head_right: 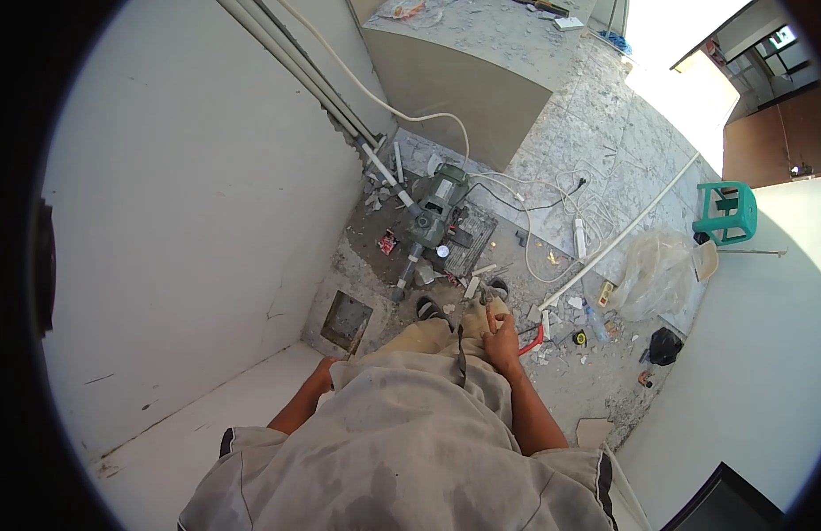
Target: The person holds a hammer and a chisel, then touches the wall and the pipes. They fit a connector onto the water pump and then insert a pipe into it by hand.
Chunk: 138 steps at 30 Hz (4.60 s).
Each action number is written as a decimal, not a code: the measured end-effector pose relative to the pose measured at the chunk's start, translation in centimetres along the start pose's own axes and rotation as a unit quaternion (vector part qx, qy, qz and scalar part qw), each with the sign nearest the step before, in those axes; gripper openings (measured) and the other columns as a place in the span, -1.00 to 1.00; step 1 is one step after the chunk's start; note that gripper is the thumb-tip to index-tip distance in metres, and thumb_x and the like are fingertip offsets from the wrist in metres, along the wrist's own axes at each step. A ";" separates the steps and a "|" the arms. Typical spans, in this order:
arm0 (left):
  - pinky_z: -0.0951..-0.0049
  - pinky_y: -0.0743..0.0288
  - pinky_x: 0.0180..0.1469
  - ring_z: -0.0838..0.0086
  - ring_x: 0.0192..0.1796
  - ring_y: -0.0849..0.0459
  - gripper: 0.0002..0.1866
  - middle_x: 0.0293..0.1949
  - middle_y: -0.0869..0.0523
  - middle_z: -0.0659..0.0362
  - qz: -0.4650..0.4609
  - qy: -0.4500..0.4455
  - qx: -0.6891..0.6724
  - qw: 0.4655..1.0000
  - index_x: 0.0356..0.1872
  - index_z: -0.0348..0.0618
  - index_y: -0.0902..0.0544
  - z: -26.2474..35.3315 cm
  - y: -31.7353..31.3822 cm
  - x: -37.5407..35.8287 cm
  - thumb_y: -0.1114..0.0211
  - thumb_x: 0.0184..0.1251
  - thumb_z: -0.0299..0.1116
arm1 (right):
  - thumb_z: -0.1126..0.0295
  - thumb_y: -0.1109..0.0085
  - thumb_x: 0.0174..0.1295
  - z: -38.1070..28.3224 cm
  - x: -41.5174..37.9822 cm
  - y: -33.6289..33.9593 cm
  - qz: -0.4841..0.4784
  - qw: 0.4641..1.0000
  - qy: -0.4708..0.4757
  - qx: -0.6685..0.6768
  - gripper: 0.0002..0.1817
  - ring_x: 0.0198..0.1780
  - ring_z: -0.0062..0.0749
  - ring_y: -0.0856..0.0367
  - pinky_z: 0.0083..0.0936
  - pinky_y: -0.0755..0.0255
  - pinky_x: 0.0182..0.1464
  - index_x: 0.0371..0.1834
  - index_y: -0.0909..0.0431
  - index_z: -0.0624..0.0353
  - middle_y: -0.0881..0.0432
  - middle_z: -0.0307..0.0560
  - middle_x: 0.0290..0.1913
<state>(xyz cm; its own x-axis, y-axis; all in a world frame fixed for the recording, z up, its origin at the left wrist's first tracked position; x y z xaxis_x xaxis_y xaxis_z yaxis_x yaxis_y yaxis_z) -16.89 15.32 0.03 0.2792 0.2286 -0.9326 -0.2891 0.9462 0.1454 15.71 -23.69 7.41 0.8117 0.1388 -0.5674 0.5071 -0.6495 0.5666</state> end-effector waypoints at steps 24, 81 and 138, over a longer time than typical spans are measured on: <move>0.30 -0.52 -0.42 0.34 -0.39 -0.69 -0.76 -0.40 -0.71 0.05 0.017 -0.034 0.142 0.989 -0.28 -0.37 -0.69 8.3 -1.4 1.1 -0.39 0.24 -0.34 | 0.48 -0.44 0.06 6.9 2.6 1.1 0.056 0.967 -0.110 0.223 -0.28 -0.45 -0.40 -0.51 -0.39 -0.40 -0.46 0.30 -0.28 0.24 -0.57 0.03 -0.21; -0.05 -0.03 0.50 -0.21 0.55 -0.05 -0.18 0.53 -0.11 -0.23 -0.018 -0.134 0.632 0.763 0.46 -0.26 -0.26 9.8 -26.3 14.4 -0.33 0.23 -0.11 | 0.59 -0.21 0.20 51.5 32.4 -16.3 0.029 0.979 -0.201 -0.018 -0.17 0.11 0.39 -0.50 0.03 -0.42 0.10 0.55 -0.06 0.13 -0.50 0.35 0.18; 0.14 -0.55 -0.12 0.04 -0.21 -0.73 -0.67 -0.34 -0.75 -0.11 -0.143 -0.124 0.529 0.827 -0.35 -0.24 -0.75 9.7 -18.2 4.4 -0.47 0.09 -0.13 | 0.36 -0.28 0.26 13.1 2.1 -0.3 -0.056 0.997 -0.011 -0.055 -0.55 -0.21 0.08 -0.66 -0.15 -0.49 -0.09 0.23 -0.49 0.05 -0.68 0.13 -0.28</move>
<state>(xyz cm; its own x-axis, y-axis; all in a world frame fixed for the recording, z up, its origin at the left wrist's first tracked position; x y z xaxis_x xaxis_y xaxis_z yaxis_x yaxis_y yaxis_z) -1.52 1.32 -3.55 0.4149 -0.1234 -0.9014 0.7483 0.6099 0.2610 13.49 -33.01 -1.83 0.7426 0.1890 -0.6425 0.6234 -0.5456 0.5601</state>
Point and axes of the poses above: each hand's wrist, its own x-axis towards the middle knuckle, its own y-axis out of the back of the hand, z = x × y, the point moved 7 cm from there along x, towards the middle knuckle
